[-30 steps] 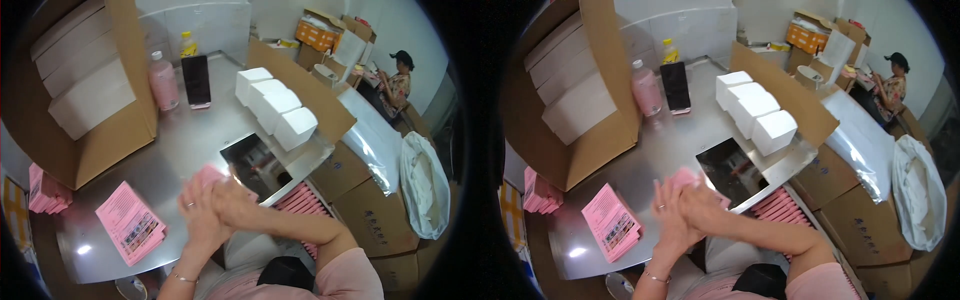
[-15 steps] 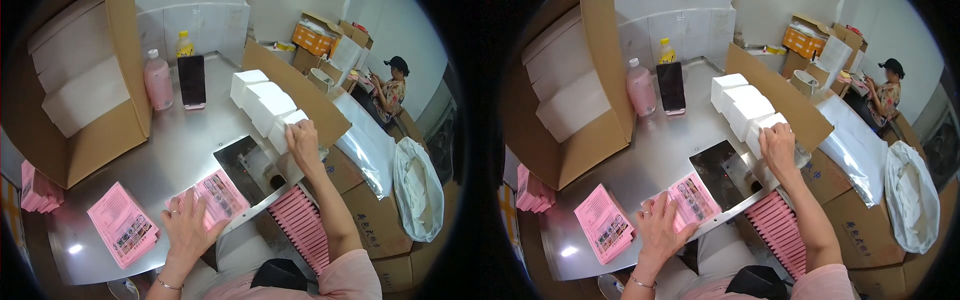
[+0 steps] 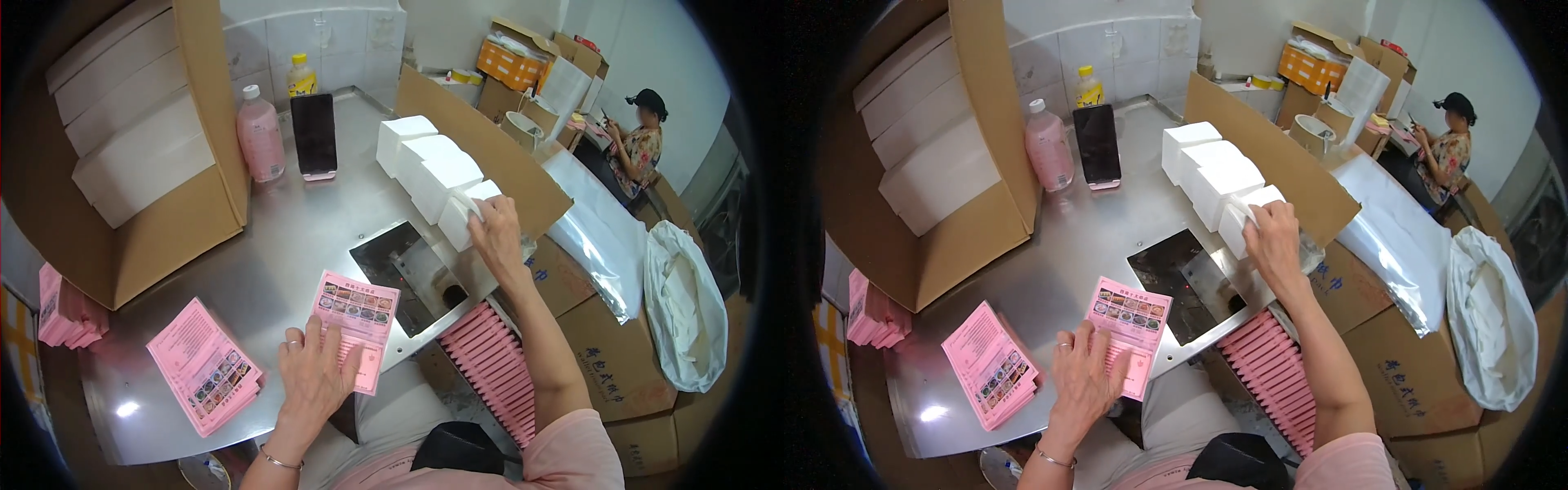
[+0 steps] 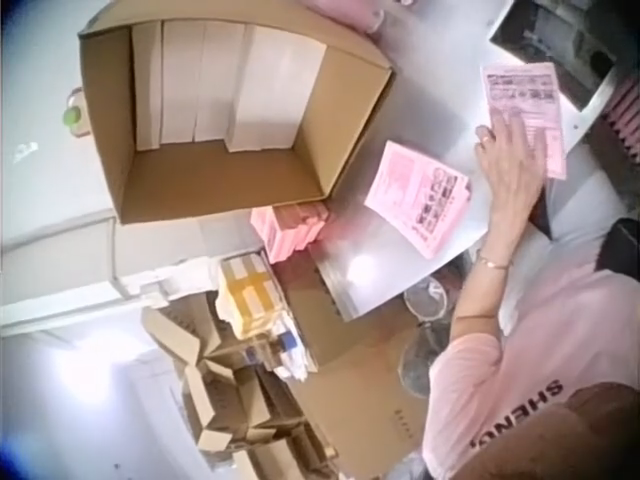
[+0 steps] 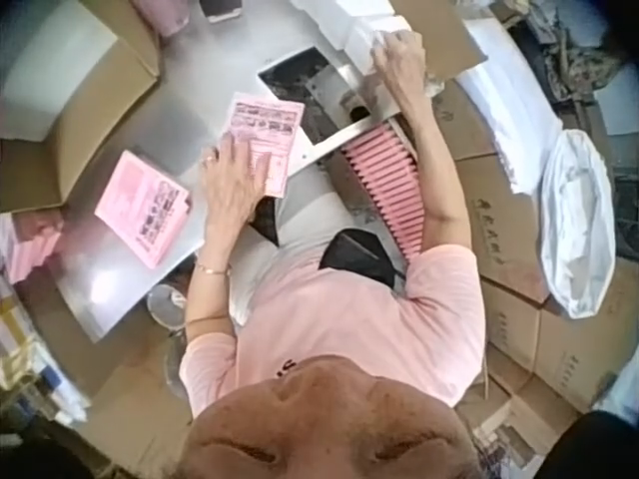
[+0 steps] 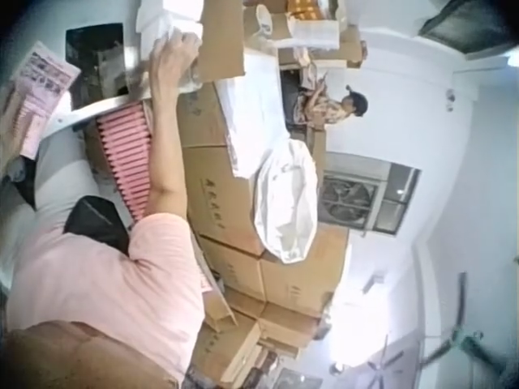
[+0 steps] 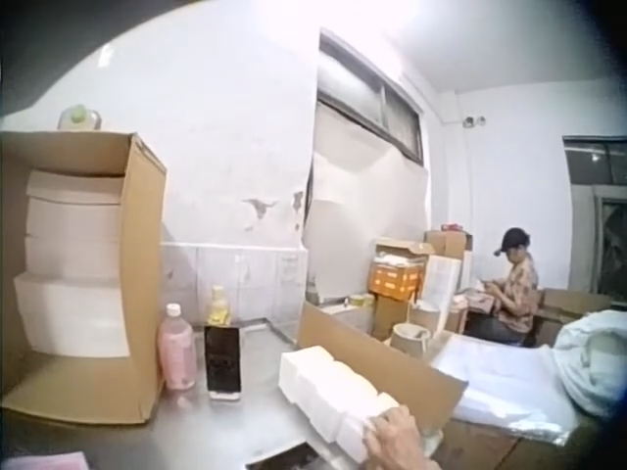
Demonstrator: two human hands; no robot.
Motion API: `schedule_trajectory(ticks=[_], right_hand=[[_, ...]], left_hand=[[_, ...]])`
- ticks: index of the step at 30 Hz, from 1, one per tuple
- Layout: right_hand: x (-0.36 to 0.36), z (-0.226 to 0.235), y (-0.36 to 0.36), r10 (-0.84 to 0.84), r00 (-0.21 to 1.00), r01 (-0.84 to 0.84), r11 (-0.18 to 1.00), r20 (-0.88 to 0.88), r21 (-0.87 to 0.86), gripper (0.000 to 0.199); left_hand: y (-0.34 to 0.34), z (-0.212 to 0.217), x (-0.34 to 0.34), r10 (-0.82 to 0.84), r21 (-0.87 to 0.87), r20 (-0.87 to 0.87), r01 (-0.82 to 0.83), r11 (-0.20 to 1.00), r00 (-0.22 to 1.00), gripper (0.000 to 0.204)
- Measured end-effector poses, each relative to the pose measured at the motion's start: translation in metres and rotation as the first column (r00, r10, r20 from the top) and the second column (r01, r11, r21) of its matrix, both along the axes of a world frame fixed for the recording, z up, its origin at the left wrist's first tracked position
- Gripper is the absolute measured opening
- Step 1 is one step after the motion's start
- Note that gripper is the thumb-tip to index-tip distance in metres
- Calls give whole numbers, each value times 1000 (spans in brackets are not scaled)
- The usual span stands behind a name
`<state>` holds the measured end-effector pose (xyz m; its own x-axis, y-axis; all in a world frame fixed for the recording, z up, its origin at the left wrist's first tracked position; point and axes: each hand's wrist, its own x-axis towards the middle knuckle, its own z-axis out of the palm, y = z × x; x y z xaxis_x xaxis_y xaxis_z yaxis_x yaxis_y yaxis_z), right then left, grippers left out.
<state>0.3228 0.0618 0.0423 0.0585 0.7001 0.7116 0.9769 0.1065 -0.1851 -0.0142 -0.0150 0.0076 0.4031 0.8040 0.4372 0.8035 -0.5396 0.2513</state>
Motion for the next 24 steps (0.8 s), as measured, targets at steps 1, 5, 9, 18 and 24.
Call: schedule_trajectory(ticks=[1,5,9,18,24], right_hand=[[1,1,-1,2,1000,-2,1000,2,1,22],[-29,-5,-15,94,985,-106,991,143,77,45],[-145,-15,-92,805,590,-716,561,70,-415,36],[-150,-74,4,414,907,-352,847,78,-399,29],[-80,-58,-7,221,975,-156,681,-3,-716,20]], left_hand=[[1,-1,0,1,4,-4,-1,1000,1000,40],[2,2,-3,-140,-62,8,140,988,990,40],[4,16,-15,-80,-210,137,108,972,987,59],[-3,28,-6,-110,-186,120,132,974,987,73],[-29,32,-40,-234,-265,179,276,924,956,43]])
